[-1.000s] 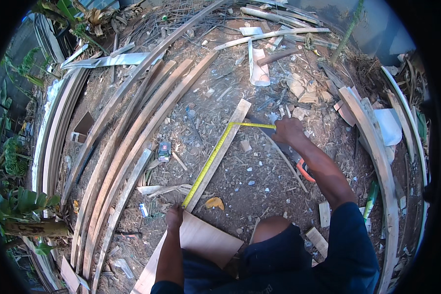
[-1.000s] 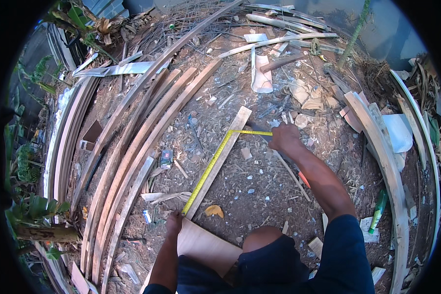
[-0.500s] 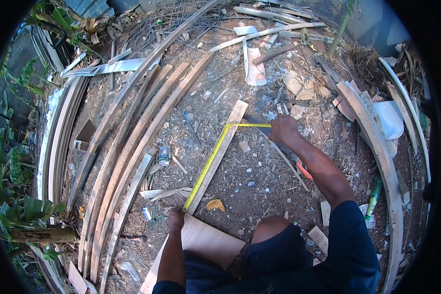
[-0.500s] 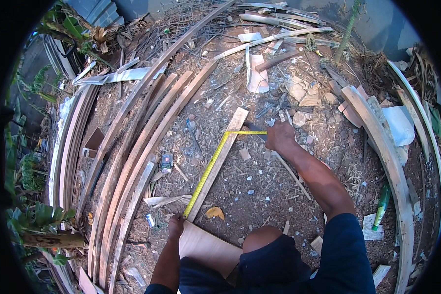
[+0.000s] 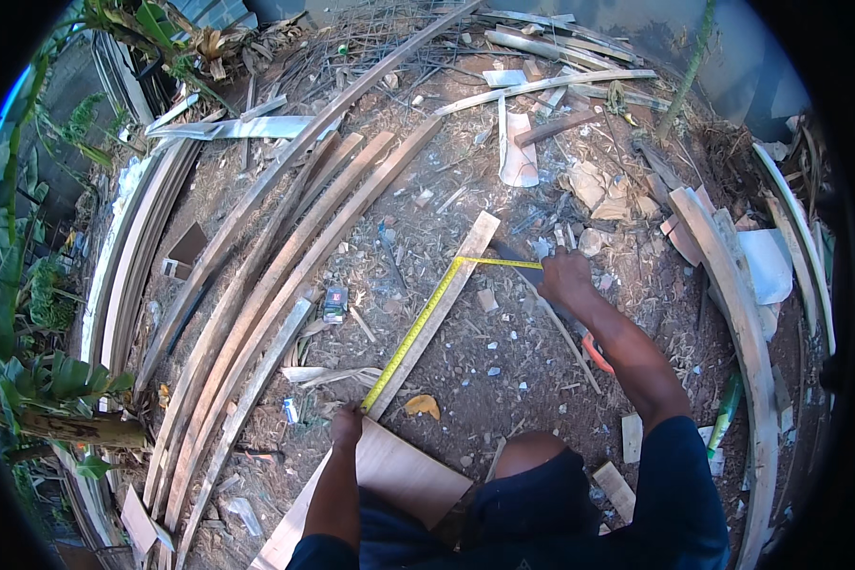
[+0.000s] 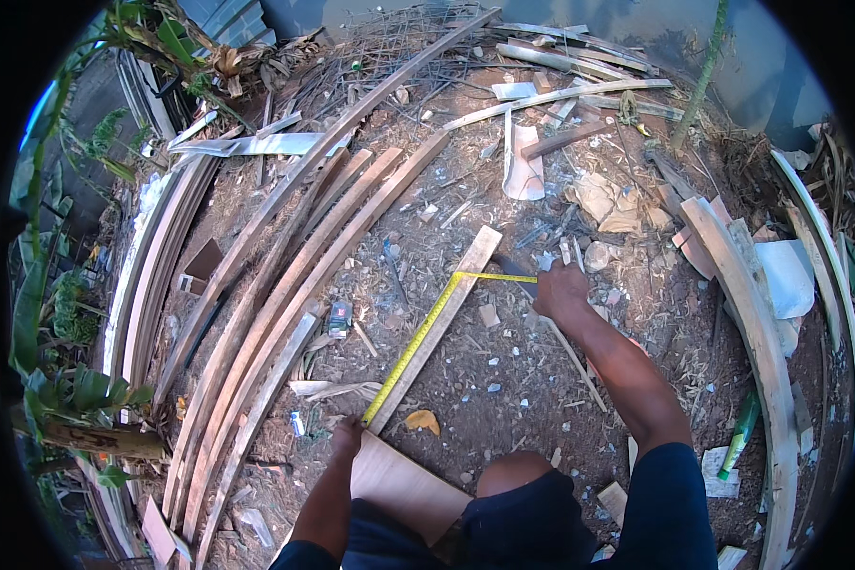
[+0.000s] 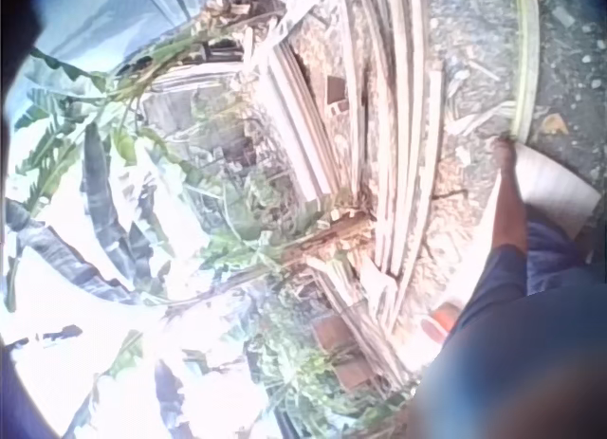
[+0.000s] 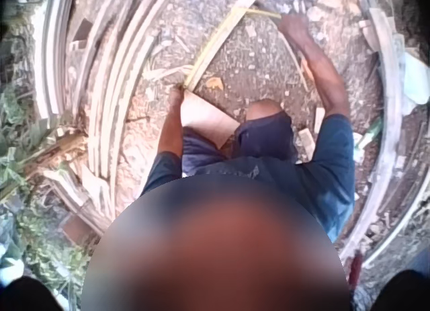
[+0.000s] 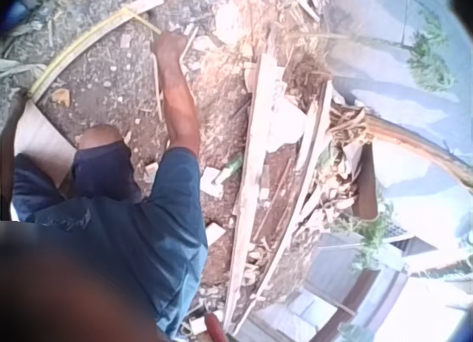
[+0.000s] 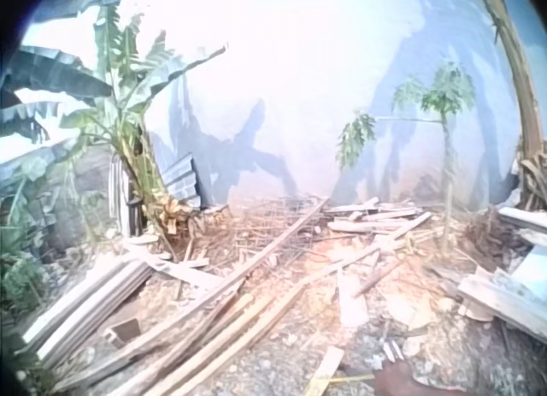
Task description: The person measures a plywood sheet with a tape measure and marks it with a pen, then uses a hand saw to cut along the marked line. The cut piece is separated and placed aside.
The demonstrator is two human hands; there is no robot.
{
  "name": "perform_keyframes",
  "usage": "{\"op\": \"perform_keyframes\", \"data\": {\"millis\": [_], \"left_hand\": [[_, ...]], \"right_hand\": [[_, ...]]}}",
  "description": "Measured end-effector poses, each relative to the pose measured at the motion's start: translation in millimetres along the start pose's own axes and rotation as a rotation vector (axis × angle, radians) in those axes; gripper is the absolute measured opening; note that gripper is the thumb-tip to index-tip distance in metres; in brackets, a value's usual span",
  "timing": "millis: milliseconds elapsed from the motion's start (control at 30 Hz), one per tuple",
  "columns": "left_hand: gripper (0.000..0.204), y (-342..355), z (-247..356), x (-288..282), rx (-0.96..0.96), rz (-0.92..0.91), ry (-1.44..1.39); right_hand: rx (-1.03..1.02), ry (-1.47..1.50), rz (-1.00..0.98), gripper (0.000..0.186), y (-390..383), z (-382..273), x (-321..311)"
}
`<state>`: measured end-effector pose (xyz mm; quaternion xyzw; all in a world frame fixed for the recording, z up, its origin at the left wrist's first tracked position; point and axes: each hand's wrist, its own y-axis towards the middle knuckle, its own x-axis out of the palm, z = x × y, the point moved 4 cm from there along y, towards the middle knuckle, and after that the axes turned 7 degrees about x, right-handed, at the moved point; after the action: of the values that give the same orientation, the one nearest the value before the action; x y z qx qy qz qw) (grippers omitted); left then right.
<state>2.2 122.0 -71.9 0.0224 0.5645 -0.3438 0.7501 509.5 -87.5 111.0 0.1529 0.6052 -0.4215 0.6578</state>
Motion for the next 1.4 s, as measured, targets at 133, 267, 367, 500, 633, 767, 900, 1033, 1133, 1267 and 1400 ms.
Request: {"op": "perform_keyframes", "data": {"millis": [133,267,367,500,633,767,900,1033,1133,1267,1400], "left_hand": [[0.022,-2,17,-17,-0.011,0.024,0.005],[0.022,-26,36,-59,0.014,0.253,-0.102],[0.018,-68,52,-93,0.187,0.302,-0.050],[0.017,-138,76,-113,0.314,0.235,-0.077],[0.057,-230,76,-117,0.284,0.518,-0.268],[0.073,-344,22,-84,-0.274,0.412,-0.309],[0.066,-430,58,-62,-0.324,0.597,0.050],[0.046,-487,73,-113,-0.661,0.399,-0.245],[0.048,-513,84,-159,-0.621,0.695,-0.189],[0.054,-511,67,-170,-0.586,0.613,0.120],[0.057,-544,43,-155,-0.743,0.454,0.125]], "right_hand": [[-0.042,0.009,0.102,0.046,-10,13,3],[-0.037,0.176,0.057,0.057,-38,48,8],[-0.142,0.036,0.034,0.073,-51,61,11],[-0.433,0.035,0.018,0.078,-59,22,9],[-0.736,0.059,0.007,0.087,-70,-66,-12],[-0.784,0.061,-0.075,0.091,-102,-153,-39],[-0.878,0.016,-0.199,0.093,-147,-228,-48],[-1.068,-0.027,-0.217,0.091,-199,-285,-44],[-1.191,-0.103,-0.227,0.090,-243,-322,-27],[-1.272,-0.224,-0.409,0.088,-285,-353,7],[-1.184,-0.260,-0.598,0.093,-289,-351,16]]}}
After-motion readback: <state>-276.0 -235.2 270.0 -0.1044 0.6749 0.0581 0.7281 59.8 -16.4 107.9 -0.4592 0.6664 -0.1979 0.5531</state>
